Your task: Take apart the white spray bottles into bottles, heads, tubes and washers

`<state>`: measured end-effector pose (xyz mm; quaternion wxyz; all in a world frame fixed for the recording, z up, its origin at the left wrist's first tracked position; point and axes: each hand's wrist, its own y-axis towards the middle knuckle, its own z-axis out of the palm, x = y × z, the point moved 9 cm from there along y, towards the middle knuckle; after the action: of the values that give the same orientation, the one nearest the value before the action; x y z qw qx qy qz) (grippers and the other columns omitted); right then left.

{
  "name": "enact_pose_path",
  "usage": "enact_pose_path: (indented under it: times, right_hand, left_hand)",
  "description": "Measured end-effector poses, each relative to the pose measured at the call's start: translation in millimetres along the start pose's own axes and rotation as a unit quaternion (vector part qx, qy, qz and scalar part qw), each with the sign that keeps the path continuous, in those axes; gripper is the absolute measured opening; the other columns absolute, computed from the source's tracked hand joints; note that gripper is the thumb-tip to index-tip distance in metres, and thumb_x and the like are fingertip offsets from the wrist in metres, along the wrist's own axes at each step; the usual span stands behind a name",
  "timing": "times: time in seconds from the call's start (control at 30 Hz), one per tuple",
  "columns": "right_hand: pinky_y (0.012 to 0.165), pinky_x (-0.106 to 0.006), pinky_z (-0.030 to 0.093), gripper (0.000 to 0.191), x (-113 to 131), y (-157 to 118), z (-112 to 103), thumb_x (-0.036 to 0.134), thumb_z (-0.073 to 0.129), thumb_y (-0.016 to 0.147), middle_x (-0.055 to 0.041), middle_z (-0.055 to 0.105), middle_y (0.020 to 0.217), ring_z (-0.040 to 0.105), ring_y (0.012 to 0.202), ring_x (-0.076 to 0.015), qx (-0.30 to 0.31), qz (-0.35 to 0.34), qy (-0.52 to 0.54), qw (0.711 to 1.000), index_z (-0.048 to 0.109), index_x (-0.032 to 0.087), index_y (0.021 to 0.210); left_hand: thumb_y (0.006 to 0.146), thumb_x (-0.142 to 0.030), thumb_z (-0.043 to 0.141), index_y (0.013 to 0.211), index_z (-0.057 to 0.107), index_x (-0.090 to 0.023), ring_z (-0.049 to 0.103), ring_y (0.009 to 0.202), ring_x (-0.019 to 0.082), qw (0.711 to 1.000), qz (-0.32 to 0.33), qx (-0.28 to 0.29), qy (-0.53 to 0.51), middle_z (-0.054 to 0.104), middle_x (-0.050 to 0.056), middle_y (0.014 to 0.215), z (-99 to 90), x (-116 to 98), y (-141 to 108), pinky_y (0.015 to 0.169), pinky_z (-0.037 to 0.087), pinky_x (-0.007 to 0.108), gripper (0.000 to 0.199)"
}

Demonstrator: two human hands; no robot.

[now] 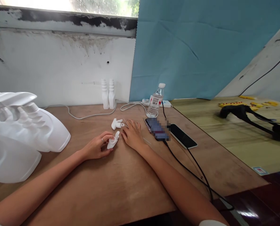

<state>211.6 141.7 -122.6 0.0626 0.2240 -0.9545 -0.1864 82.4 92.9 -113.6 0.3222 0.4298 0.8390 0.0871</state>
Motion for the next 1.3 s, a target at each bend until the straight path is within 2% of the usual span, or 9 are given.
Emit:
enact_pose_path:
  times: [0.1,0.23,0.37,0.47,0.6,0.8,1.0,1.2,1.3]
  right_hand:
    - [0.108,-0.057,0.022,0.029,0,0,-2,0.031,0.048,0.092,-0.0145,0.043,0.145,0.032,0.135,-0.0332,-0.004,0.008,0.006,1.000,0.063,0.017,0.113]
    - [0.107,-0.063,0.015,0.047,-7,1,6,0.042,0.050,0.092,-0.0160,0.031,0.152,0.024,0.138,-0.0377,0.003,0.027,-0.004,1.000,0.052,0.017,0.131]
    - [0.103,-0.059,0.022,0.029,-4,0,3,0.036,0.052,0.091,-0.0138,0.037,0.149,0.028,0.136,-0.0365,-0.007,0.000,0.016,1.000,0.064,0.019,0.112]
    - [0.093,-0.049,0.031,0.014,3,-2,-1,0.026,0.054,0.090,-0.0131,0.060,0.125,0.045,0.121,-0.0317,-0.004,-0.029,0.064,0.998,0.065,0.018,0.087]
    - [0.084,-0.040,0.032,0.011,12,-5,1,0.017,0.053,0.089,-0.0087,0.069,0.093,0.057,0.098,-0.0243,0.027,-0.068,0.106,0.992,0.063,0.018,0.085]
    - [0.082,-0.037,0.033,0.007,5,-4,-2,0.018,0.058,0.085,-0.0074,0.069,0.091,0.059,0.092,-0.0237,0.001,-0.039,0.122,0.992,0.062,0.017,0.091]
    - [0.083,-0.037,0.034,0.012,5,-6,3,0.022,0.057,0.087,-0.0068,0.067,0.101,0.057,0.100,-0.0242,0.027,-0.054,0.134,0.989,0.062,0.020,0.098]
    - [0.084,-0.036,0.037,0.016,7,-6,6,0.021,0.057,0.088,-0.0072,0.066,0.100,0.057,0.098,-0.0227,0.021,-0.058,0.143,0.988,0.063,0.020,0.103]
    - [0.082,-0.035,0.038,0.012,6,-6,8,0.022,0.056,0.089,-0.0069,0.065,0.095,0.058,0.093,-0.0214,0.020,-0.051,0.135,0.989,0.066,0.019,0.096]
  left_hand:
    - [0.078,-0.022,0.061,0.114,0.049,-0.021,0.060,0.087,0.016,1.000,-0.010,-0.004,-0.013,0.055,0.010,0.117,-1.6,1,1,0.080,0.050,0.027,0.038]
    - [0.078,-0.021,0.061,0.112,0.049,-0.020,0.060,0.084,0.015,1.000,-0.012,-0.007,-0.005,0.056,0.008,0.116,-1.1,1,2,0.077,0.050,0.026,0.036]
    - [0.078,-0.022,0.061,0.111,0.050,-0.020,0.058,0.079,0.014,1.000,-0.023,-0.010,0.001,0.056,0.008,0.116,0.2,4,1,0.073,0.049,0.026,0.035]
    - [0.078,-0.024,0.061,0.112,0.049,-0.020,0.057,0.079,0.013,1.000,-0.022,-0.008,0.001,0.055,0.009,0.117,1.5,5,0,0.073,0.048,0.026,0.037]
    - [0.075,-0.028,0.065,0.123,0.042,-0.021,0.055,0.075,0.014,0.997,-0.076,-0.007,-0.020,0.059,0.004,0.098,1.7,15,-3,0.071,0.047,0.027,0.054]
    - [0.075,-0.026,0.067,0.131,0.041,-0.021,0.053,0.083,0.016,0.994,-0.080,0.012,-0.070,0.056,0.006,0.108,3.7,15,-1,0.076,0.046,0.028,0.061]
    - [0.078,-0.029,0.068,0.123,0.051,-0.022,0.055,0.106,0.022,0.991,-0.059,0.041,-0.114,0.049,0.010,0.124,6.9,9,3,0.095,0.044,0.034,0.049]
    - [0.079,-0.030,0.068,0.120,0.052,-0.022,0.055,0.107,0.022,0.991,-0.068,0.049,-0.108,0.049,0.009,0.124,7.4,9,3,0.095,0.043,0.033,0.045]
    - [0.079,-0.031,0.068,0.120,0.052,-0.022,0.055,0.107,0.021,0.990,-0.072,0.050,-0.107,0.049,0.008,0.124,7.4,9,2,0.095,0.043,0.032,0.045]
